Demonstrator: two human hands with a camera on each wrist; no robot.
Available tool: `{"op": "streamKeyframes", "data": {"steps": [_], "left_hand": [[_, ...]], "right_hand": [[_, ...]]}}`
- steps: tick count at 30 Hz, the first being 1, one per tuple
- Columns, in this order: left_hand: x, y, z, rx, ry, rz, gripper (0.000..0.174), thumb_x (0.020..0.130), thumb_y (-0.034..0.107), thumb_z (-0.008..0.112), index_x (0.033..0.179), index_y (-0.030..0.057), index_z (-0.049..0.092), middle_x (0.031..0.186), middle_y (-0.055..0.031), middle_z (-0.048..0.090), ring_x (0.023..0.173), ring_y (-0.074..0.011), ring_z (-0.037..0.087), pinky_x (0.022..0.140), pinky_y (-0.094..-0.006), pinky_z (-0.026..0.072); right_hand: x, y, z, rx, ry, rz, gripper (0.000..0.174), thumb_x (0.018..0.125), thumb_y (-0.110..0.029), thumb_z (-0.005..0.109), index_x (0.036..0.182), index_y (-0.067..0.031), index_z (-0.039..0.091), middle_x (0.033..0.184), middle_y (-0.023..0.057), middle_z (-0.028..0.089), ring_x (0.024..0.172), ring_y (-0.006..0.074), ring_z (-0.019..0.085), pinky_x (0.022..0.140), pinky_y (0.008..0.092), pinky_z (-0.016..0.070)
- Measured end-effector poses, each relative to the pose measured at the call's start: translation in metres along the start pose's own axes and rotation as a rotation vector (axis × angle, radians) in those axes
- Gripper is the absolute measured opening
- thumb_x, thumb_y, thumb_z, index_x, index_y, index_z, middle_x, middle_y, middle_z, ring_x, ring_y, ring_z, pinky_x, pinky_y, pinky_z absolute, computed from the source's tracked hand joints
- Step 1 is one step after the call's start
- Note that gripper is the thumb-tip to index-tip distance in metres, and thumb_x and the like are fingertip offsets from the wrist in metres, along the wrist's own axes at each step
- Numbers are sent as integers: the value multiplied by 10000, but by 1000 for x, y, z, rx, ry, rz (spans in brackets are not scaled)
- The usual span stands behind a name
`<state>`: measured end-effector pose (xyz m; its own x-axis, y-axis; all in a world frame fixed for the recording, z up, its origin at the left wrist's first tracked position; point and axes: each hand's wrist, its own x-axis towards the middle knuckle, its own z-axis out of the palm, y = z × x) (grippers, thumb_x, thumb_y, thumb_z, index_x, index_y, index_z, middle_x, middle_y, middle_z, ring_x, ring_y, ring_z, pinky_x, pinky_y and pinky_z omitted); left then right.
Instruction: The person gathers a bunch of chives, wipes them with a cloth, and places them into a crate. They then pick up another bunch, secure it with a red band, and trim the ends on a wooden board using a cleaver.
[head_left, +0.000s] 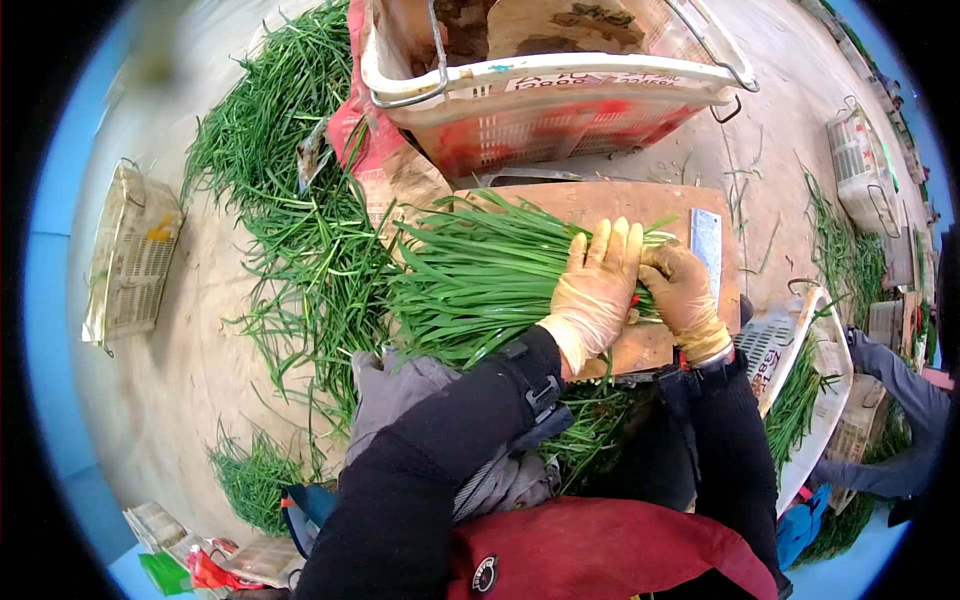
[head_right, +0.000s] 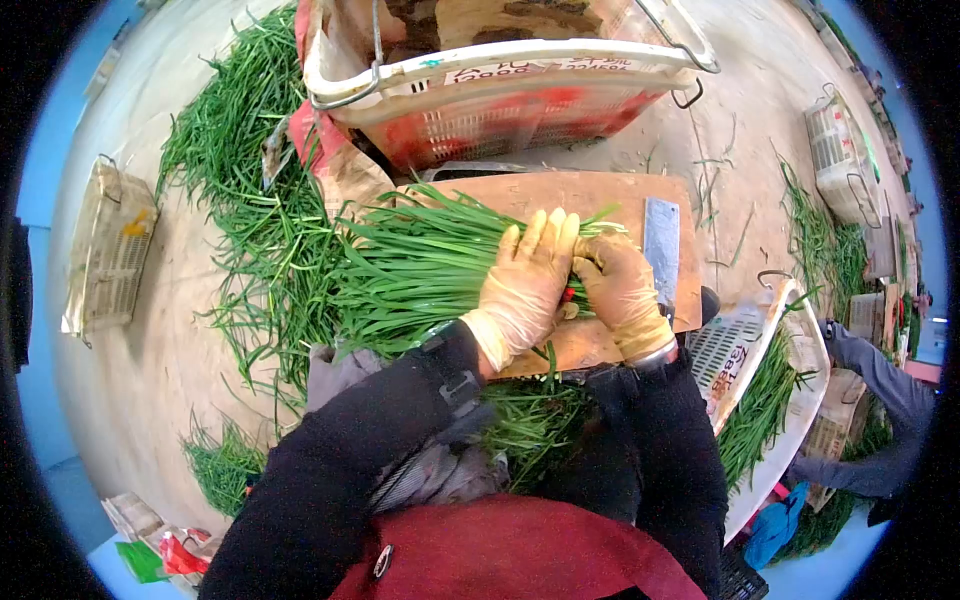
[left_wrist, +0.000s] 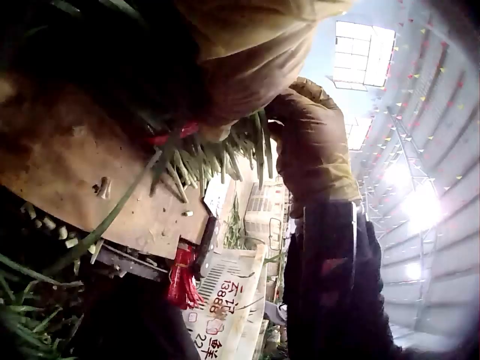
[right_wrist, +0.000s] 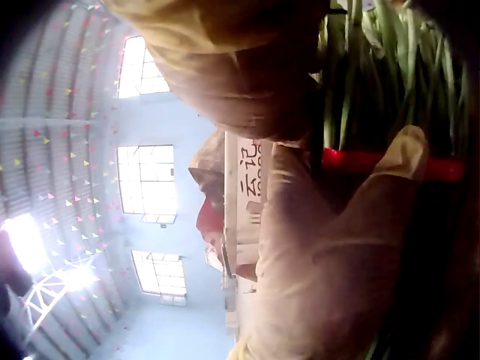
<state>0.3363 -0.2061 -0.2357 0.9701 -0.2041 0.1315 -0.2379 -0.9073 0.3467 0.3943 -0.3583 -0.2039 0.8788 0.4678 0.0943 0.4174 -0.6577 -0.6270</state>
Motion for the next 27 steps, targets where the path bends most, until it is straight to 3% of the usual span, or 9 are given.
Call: {"op": "streamKeyframes", "data": {"steps": [6,13,16,19,20,23,24,26,27], "left_hand": [[-2,-1,6,-2,8,10,1034,788,412,731,1534,-13,156,1550,-226,309,1414,-365,349,1121,-505,296],[-1,-4,5,-10,-66,30,883,844,385,664,1509,-16,242,1531,-236,350,1394,-350,389,1104,-503,322],[-3,-4,15,52,-30,41,709,886,320,594,1467,-1,345,1490,-235,411,1381,-352,405,1099,-513,322],[-4,-5,13,52,-94,69,569,905,270,531,1411,25,443,1454,-224,459,1378,-359,405,1102,-539,303],[-5,-6,11,34,-139,83,533,909,257,512,1391,34,471,1443,-219,473,1379,-361,402,1104,-549,295],[-4,-5,12,-108,-201,34,494,944,278,474,1402,94,489,1442,-159,489,1402,-358,349,1137,-573,234],[-4,-5,10,-110,-243,49,496,952,293,454,1410,105,484,1450,-145,485,1410,-359,334,1143,-579,216],[-5,-7,7,-112,-326,77,502,967,322,413,1425,125,473,1467,-116,476,1427,-363,303,1154,-591,182],[-8,-7,13,-80,-269,83,517,945,364,436,1406,133,487,1455,-115,486,1406,-360,324,1150,-587,185]], "right_hand": [[15,20,6,203,7,228,169,857,-106,658,964,14,709,871,166,724,792,247,708,730,336,531],[60,32,13,8,-26,331,191,879,-143,633,1000,-17,711,885,186,716,834,295,708,756,350,531],[71,20,32,411,95,178,210,881,-183,633,1014,-44,716,936,207,704,901,335,693,808,366,529],[83,7,30,12,-123,-30,203,877,-42,619,1048,25,706,911,129,715,845,171,658,781,289,507],[86,1,33,-42,-216,96,214,882,-163,638,999,-4,722,923,169,713,862,256,689,801,355,520],[102,-38,36,-446,-423,207,334,892,-330,626,977,-23,723,918,199,705,897,332,688,822,418,518],[110,-39,42,-453,-514,235,446,890,-464,601,960,-41,725,922,219,693,929,385,663,844,465,507],[116,-43,50,-519,-582,231,456,893,-472,605,976,-40,726,937,214,699,936,379,668,845,457,510],[119,-48,54,-552,-616,229,461,895,-476,607,984,-39,727,944,211,702,940,376,671,846,453,511]]}}
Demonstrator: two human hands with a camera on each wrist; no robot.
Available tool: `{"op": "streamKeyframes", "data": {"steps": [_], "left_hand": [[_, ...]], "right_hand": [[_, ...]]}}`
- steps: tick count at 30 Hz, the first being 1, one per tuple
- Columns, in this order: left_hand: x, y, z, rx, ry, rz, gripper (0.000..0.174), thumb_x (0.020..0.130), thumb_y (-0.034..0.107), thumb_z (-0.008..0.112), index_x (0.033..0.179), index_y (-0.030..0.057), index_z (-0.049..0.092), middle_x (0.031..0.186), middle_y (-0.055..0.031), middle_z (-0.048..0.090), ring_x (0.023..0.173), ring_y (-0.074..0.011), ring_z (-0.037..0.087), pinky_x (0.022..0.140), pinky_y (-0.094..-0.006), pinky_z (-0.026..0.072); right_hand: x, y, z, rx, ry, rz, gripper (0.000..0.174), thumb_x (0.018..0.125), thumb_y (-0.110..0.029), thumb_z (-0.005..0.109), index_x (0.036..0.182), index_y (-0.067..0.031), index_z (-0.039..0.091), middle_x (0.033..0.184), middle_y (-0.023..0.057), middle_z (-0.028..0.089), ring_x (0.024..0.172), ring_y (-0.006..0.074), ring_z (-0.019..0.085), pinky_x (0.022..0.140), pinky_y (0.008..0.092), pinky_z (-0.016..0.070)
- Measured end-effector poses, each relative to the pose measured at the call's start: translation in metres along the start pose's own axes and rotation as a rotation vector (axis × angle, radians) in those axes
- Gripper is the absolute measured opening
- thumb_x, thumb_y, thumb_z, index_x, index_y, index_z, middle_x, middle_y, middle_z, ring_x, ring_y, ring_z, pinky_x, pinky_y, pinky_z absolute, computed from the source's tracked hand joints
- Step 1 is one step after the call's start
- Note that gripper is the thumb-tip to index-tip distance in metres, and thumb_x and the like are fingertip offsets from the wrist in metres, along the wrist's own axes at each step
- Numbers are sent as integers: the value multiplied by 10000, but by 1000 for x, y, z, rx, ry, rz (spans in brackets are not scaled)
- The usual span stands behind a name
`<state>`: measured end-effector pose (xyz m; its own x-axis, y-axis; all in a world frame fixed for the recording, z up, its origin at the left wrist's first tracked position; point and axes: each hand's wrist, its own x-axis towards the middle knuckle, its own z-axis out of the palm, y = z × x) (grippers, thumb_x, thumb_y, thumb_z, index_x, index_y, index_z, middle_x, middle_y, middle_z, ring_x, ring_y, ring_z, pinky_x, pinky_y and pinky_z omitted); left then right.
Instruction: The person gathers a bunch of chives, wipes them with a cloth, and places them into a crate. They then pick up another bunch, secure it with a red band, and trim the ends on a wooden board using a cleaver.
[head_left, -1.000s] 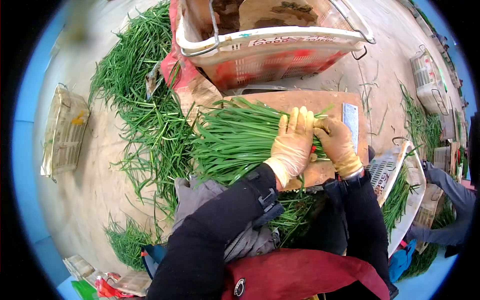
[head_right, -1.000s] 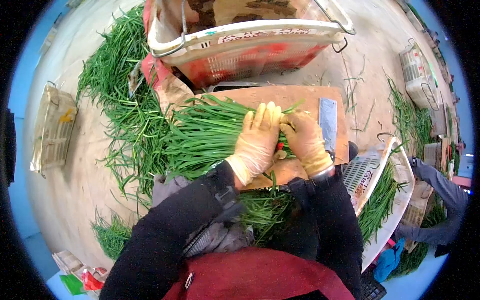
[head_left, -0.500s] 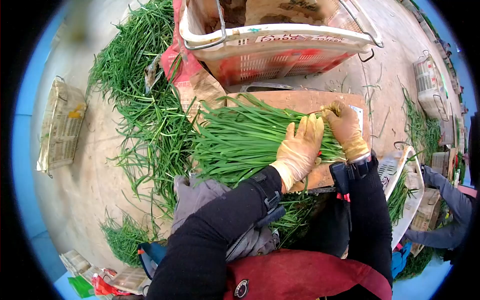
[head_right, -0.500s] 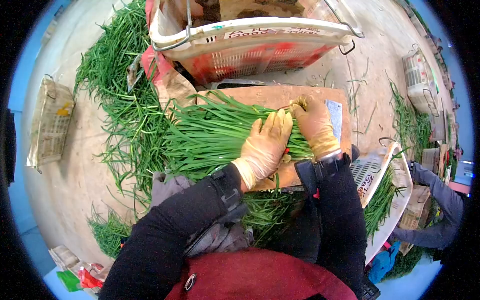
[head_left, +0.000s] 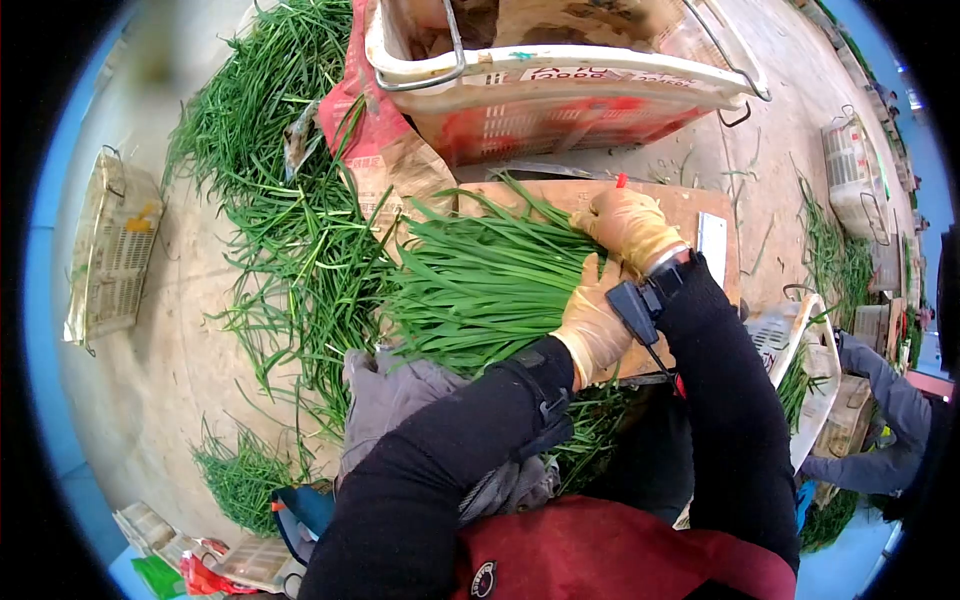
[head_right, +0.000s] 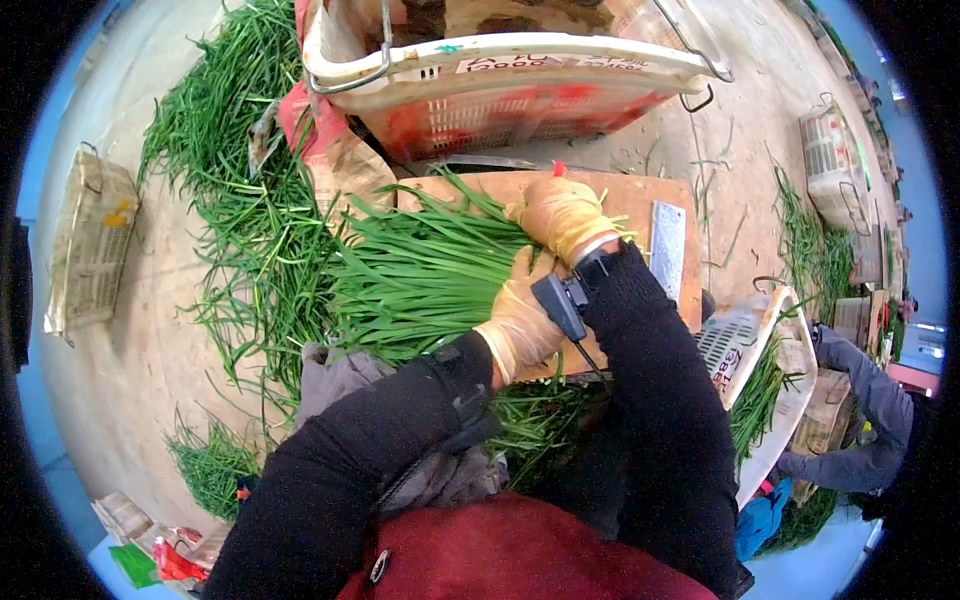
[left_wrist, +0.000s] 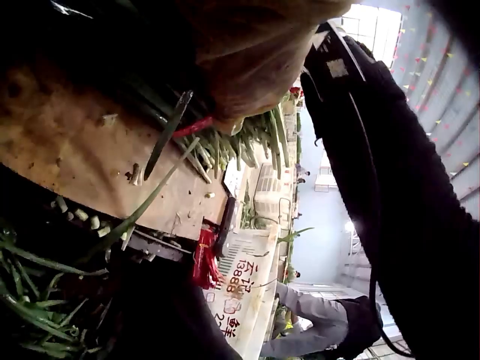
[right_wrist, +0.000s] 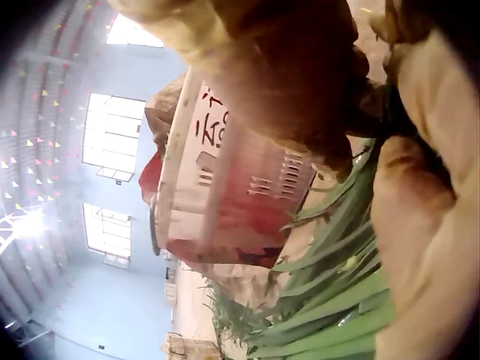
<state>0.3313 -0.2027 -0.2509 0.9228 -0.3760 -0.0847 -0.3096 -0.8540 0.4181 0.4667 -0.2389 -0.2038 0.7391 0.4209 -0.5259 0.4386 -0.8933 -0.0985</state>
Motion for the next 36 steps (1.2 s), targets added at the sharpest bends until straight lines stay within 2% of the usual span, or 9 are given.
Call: {"op": "streamKeyframes", "data": {"steps": [5,8,9,12,13,17,21,24,36], "left_hand": [[0,4,13,119,42,-40,560,914,439,473,1389,141,495,1445,-119,491,1398,-362,319,1151,-601,159],[-2,2,11,63,94,-1,567,915,381,504,1417,120,481,1467,-133,468,1443,-372,258,1143,-623,165],[-4,0,7,16,125,26,569,913,358,518,1424,111,481,1477,-139,458,1459,-375,236,1140,-630,167],[-4,6,-25,183,-177,34,532,903,257,544,1399,68,522,1523,-161,392,1482,-377,195,1131,-636,193],[-6,8,-18,149,-33,4,495,915,177,511,1384,21,528,1570,-195,304,1482,-389,198,1145,-631,187],[-5,7,-10,80,76,9,487,918,197,516,1377,37,541,1561,-192,316,1457,-376,250,1123,-613,234],[-7,9,-11,121,-9,34,508,913,235,538,1403,103,524,1531,-168,375,1438,-356,290,1103,-600,257],[-9,8,-6,124,-78,56,526,921,257,538,1436,160,490,1496,-99,447,1434,-337,308,1098,-595,244],[-11,3,8,14,22,105,538,900,261,550,1428,177,494,1505,-88,430,1455,-349,266,1125,-628,192]], "right_hand": [[23,2,11,-90,-72,-14,432,867,-418,677,1058,-32,715,1019,202,708,988,372,671,866,432,515],[16,22,18,270,99,54,440,881,-431,629,1080,-49,715,1055,234,691,1031,393,655,896,453,513],[21,32,25,378,139,96,314,884,-279,692,1011,8,697,932,154,730,825,265,698,752,364,533],[42,83,58,737,289,7,260,920,-221,654,960,35,678,845,94,720,727,165,660,669,299,518],[23,70,42,1004,260,22,229,933,-193,646,931,35,666,821,61,706,715,118,634,633,257,499],[-4,63,14,1115,295,5,255,934,-223,670,969,30,684,855,73,721,730,114,637,647,253,506],[21,70,32,617,210,42,423,928,-435,619,1081,-49,702,987,181,721,967,333,686,864,405,521],[3,26,8,178,109,74,453,921,-465,579,1121,-77,702,1075,213,693,1069,380,643,933,456,495],[-2,13,-2,121,-109,108,544,883,-514,592,1101,-30,714,1097,243,681,1070,384,646,947,441,488]]}}
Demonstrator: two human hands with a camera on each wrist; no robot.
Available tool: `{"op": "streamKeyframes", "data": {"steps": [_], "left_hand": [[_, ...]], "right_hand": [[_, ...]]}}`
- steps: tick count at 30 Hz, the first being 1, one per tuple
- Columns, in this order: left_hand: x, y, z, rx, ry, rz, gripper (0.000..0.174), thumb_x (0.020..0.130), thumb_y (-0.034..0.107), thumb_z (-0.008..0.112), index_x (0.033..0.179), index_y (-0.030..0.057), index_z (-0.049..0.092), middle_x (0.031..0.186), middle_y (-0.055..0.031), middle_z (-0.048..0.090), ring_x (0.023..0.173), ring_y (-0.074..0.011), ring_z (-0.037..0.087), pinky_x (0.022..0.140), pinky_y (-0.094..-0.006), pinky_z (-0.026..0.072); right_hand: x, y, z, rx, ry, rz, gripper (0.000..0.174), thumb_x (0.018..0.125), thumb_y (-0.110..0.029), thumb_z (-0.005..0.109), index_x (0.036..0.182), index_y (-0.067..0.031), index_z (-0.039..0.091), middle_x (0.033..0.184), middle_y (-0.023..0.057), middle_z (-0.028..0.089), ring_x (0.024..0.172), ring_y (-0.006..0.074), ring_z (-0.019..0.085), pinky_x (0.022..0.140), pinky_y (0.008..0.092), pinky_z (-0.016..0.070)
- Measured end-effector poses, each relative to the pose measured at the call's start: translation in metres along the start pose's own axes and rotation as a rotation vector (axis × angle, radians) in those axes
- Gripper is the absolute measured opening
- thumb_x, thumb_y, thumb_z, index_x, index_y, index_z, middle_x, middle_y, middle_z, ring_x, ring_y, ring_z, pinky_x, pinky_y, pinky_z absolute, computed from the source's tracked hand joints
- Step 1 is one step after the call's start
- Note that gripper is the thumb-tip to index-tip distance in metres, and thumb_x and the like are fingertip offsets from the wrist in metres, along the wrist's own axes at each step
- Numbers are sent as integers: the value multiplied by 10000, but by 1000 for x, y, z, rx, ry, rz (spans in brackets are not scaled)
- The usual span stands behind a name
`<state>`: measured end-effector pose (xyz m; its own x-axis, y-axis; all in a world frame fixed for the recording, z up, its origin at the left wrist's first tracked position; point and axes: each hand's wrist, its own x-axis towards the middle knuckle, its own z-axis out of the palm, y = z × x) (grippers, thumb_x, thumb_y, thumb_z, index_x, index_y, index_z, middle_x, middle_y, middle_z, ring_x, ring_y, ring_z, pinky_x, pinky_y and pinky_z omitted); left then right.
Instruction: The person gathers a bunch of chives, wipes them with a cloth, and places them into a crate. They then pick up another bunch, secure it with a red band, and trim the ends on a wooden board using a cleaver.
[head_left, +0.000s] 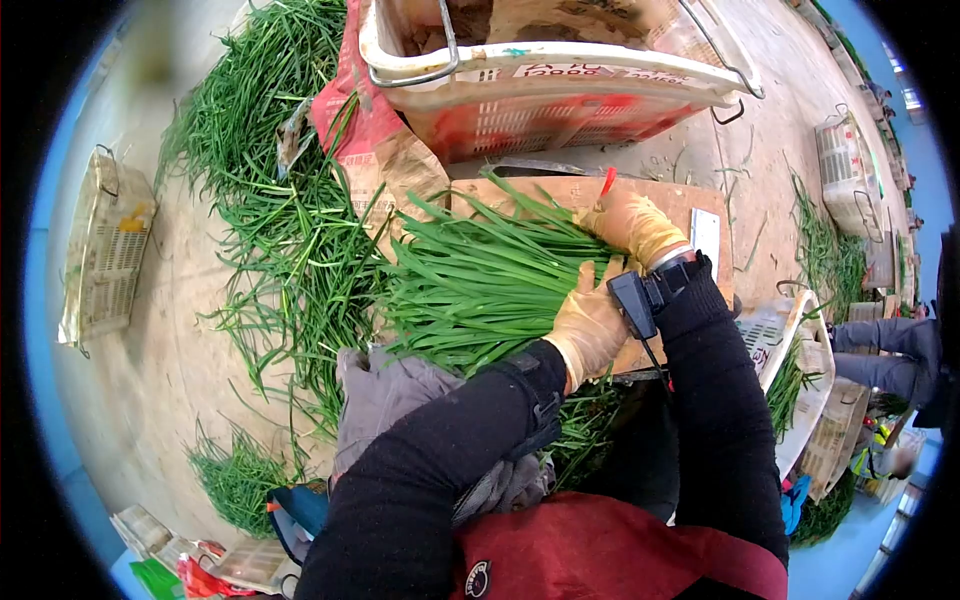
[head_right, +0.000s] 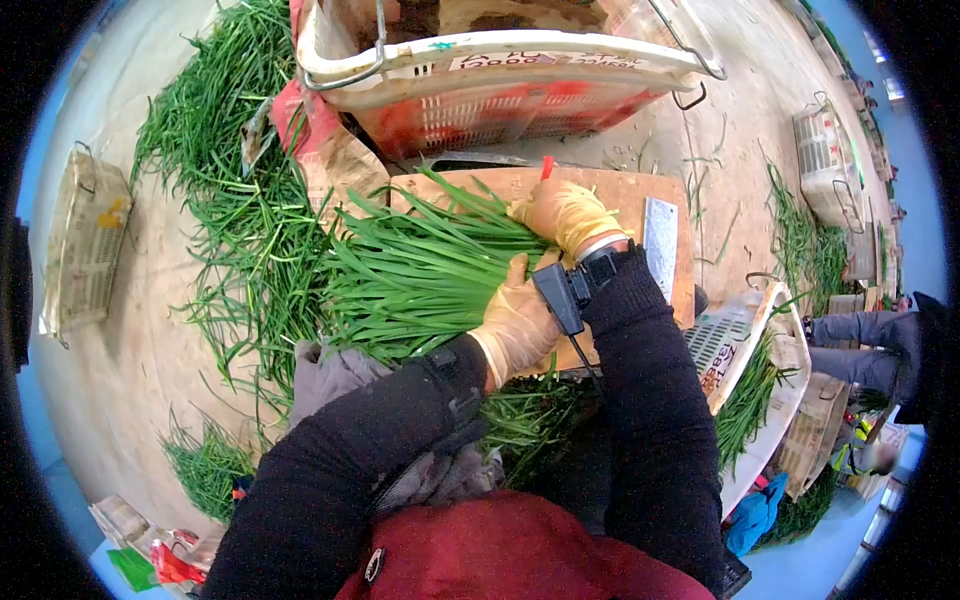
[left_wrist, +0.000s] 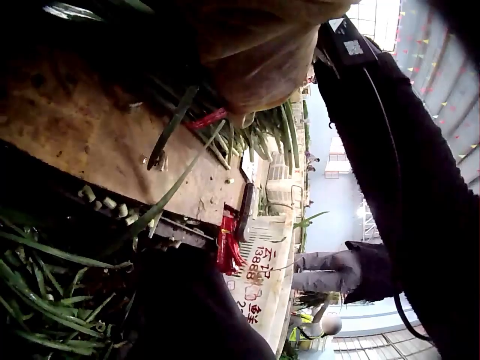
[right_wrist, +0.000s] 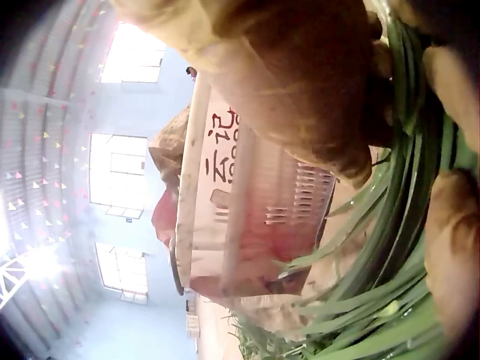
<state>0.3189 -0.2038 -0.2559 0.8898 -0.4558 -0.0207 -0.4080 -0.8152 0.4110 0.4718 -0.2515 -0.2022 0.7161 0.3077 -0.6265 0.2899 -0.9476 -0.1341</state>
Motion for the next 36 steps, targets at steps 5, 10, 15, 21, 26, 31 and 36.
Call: {"op": "streamKeyframes", "data": {"steps": [5,10,15,21,26,31,36], "left_hand": [[-4,3,-14,55,-1,10,533,837,257,612,1362,184,558,1450,-97,485,1429,-344,305,1106,-613,208],[-2,4,-13,52,32,-31,812,756,265,714,1480,88,392,1504,-168,409,1440,-346,294,1106,-564,245],[-3,7,-11,44,132,-35,1097,612,297,834,1516,29,274,1478,-172,432,1425,-330,328,1089,-537,274],[-4,8,-28,55,-98,-16,755,878,217,580,1538,49,255,1557,-159,334,1468,-353,253,1121,-583,264],[-5,8,-29,40,-123,-6,691,874,235,580,1508,76,357,1543,-135,362,1483,-335,213,1137,-590,223],[-6,7,-19,15,-91,-1,654,877,261,574,1494,133,400,1514,-111,410,1472,-320,230,1150,-604,176],[-7,3,6,-10,289,25,571,813,365,612,1364,235,538,1396,-50,533,1390,-305,359,1129,-617,187]], "right_hand": [[4,8,6,148,139,-36,478,870,-461,646,1040,-20,718,1032,228,695,986,363,661,879,422,502],[-2,51,18,425,350,-144,282,869,-281,697,953,-14,729,867,179,725,762,253,690,735,358,519],[-43,46,5,163,146,-101,224,848,-209,666,923,-10,735,783,163,715,731,234,700,677,367,533],[-41,27,3,9,66,-30,317,889,-356,574,1052,-141,742,993,212,701,976,374,670,886,445,518],[-37,32,12,27,136,-89,314,899,-337,564,1103,-174,739,1006,201,705,984,362,674,896,443,516],[-24,28,18,-178,136,-133,320,900,-347,570,1051,-124,743,984,205,708,969,366,679,882,448,521],[-31,3,14,-111,169,-41,420,899,-434,624,961,-32,730,908,229,701,896,379,684,809,450,530]]}}
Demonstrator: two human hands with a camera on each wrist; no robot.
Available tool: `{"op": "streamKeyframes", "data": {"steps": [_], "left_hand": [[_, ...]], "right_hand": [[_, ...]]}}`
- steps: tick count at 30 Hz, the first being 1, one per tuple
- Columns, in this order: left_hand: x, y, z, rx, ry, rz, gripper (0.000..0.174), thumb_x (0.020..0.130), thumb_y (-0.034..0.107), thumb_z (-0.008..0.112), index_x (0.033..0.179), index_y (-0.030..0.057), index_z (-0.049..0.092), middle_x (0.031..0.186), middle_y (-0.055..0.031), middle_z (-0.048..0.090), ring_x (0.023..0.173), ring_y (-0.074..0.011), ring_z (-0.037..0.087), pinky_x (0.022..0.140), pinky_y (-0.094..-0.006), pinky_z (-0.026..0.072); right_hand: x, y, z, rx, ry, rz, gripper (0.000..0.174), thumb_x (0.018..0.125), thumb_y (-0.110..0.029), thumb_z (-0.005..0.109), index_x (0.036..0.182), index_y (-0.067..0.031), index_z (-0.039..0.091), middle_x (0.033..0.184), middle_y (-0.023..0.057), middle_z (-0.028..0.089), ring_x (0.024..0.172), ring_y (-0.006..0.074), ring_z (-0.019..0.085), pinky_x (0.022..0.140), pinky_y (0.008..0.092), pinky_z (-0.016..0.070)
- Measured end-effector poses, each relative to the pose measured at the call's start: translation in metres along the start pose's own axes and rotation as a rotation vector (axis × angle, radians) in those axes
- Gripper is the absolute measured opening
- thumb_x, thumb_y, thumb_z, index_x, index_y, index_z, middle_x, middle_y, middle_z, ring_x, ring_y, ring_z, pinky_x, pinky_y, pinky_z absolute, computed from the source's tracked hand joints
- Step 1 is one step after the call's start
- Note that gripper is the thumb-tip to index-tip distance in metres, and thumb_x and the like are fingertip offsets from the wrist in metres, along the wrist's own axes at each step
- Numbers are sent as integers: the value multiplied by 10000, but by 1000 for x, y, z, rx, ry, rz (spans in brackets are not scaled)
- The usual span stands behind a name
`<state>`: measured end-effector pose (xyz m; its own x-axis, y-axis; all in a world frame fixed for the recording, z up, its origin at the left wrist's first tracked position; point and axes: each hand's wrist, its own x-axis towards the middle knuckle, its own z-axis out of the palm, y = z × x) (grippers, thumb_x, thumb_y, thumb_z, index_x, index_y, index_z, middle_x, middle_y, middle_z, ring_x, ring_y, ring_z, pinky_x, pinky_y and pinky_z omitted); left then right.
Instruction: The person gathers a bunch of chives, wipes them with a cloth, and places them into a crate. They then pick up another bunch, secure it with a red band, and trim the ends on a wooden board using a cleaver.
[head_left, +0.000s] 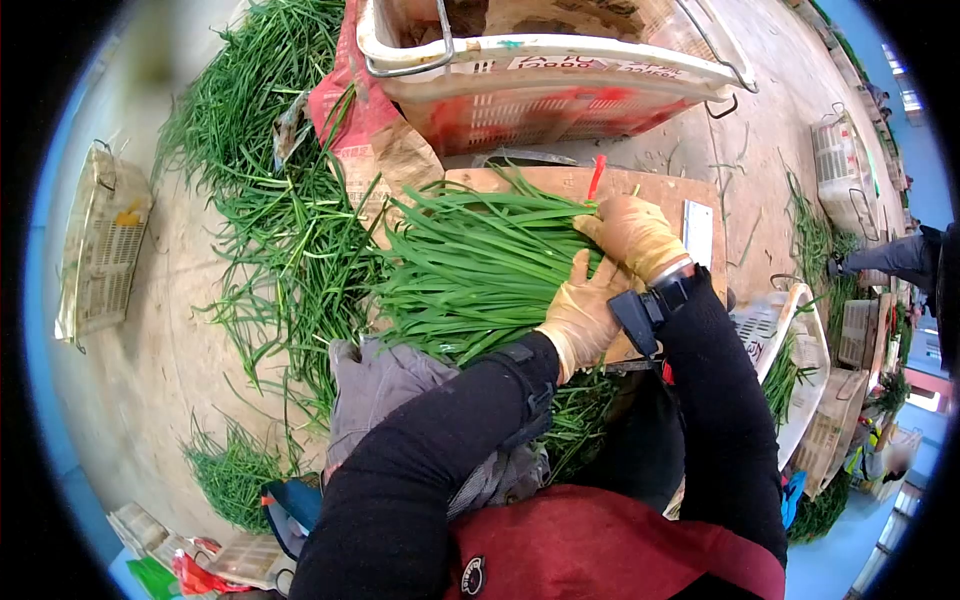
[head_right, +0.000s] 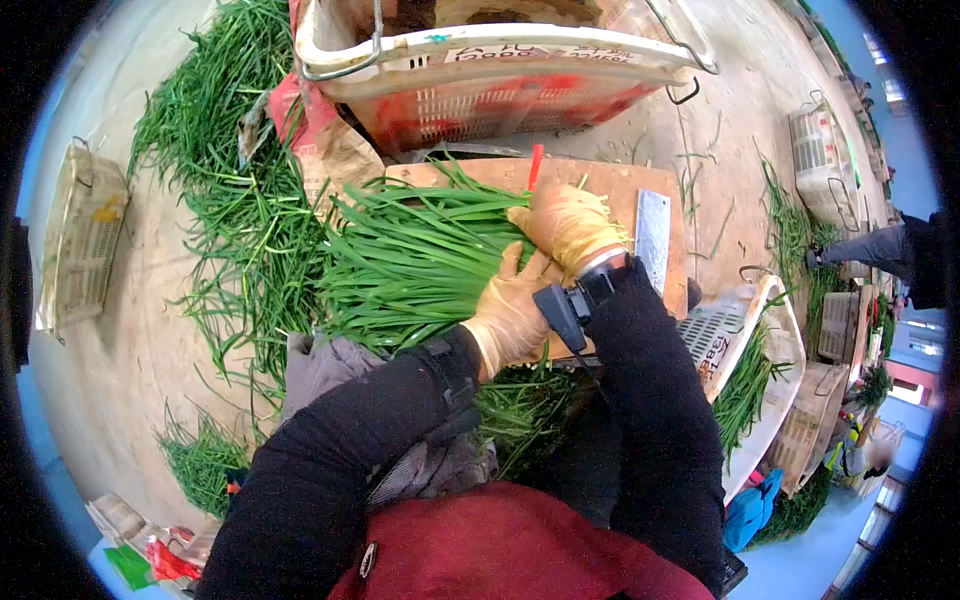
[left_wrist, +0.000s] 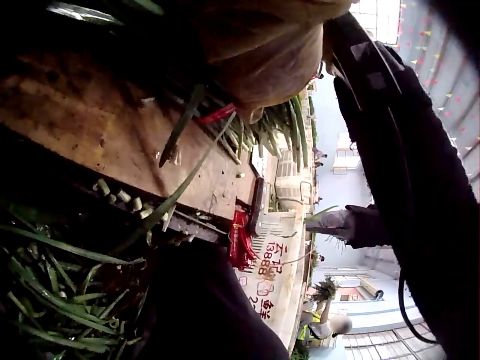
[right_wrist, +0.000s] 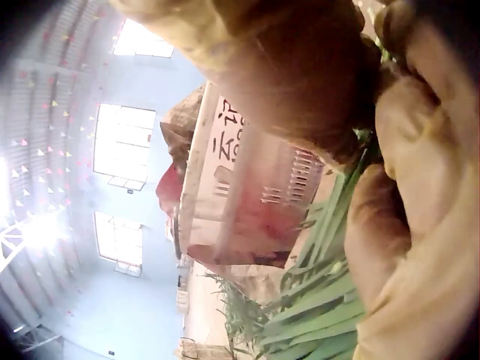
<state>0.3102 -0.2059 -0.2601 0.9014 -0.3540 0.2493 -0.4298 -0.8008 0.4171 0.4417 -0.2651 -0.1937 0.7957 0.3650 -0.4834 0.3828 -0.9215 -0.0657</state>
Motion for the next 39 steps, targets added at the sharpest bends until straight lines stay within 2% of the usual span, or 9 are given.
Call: {"op": "streamKeyframes", "data": {"steps": [6,11,15,20,23,28,33,37,39], "left_hand": [[1,-1,7,24,-188,-41,536,815,490,566,1298,258,567,1378,-8,546,1393,-282,354,1143,-604,153],[4,0,-3,8,-166,-44,598,803,376,633,1363,203,511,1414,-56,511,1402,-282,342,1140,-587,168],[8,4,-17,36,-254,-39,780,773,253,685,1479,130,375,1479,-109,442,1419,-292,323,1132,-572,202],[6,5,-20,47,-154,-62,867,845,254,612,1558,60,158,1574,-148,305,1433,-302,319,1101,-547,278],[8,5,-16,54,-132,-64,769,902,213,528,1554,51,156,1572,-156,313,1416,-310,356,1095,-546,299],[17,0,-7,179,-78,-94,772,904,292,556,1534,23,199,1521,-193,390,1385,-317,413,1098,-516,319],[23,-2,-13,129,-101,-126,663,905,186,510,1490,-33,289,1498,-213,408,1389,-340,402,1104,-514,328],[27,-2,-18,165,-166,-161,617,906,157,488,1465,-58,342,1502,-222,394,1396,-361,385,1121,-516,310],[26,-2,-16,186,-114,-158,866,809,343,662,1485,-53,292,1491,-228,395,1407,-362,350,1133,-499,291]], "right_hand": [[18,-10,14,-48,-37,-24,382,849,-422,683,950,-60,747,928,216,713,913,356,699,817,440,540],[-3,-7,-6,335,-36,61,314,842,-301,716,1001,-32,737,845,181,718,798,274,709,734,385,540],[-12,11,-2,453,106,-153,263,853,-269,732,946,-23,737,751,91,694,654,153,636,625,310,517],[-48,38,-58,1004,148,-145,203,903,-168,684,1022,-8,720,812,6,701,713,61,585,641,209,468],[-41,69,-81,1676,529,-286,233,887,-139,699,1093,-32,709,925,43,714,757,92,613,747,213,502],[10,134,-7,682,277,-37,415,850,-149,662,1228,20,644,1135,156,712,938,184,682,868,259,517],[62,78,28,798,243,-31,379,865,-267,657,1157,-27,690,1008,136,744,821,207,692,781,334,534],[64,45,11,816,-76,31,259,859,-263,678,931,-16,704,772,96,715,692,210,666,672,343,529],[73,60,21,839,-17,28,257,852,-278,695,904,-27,709,758,87,708,666,189,657,646,338,529]]}}
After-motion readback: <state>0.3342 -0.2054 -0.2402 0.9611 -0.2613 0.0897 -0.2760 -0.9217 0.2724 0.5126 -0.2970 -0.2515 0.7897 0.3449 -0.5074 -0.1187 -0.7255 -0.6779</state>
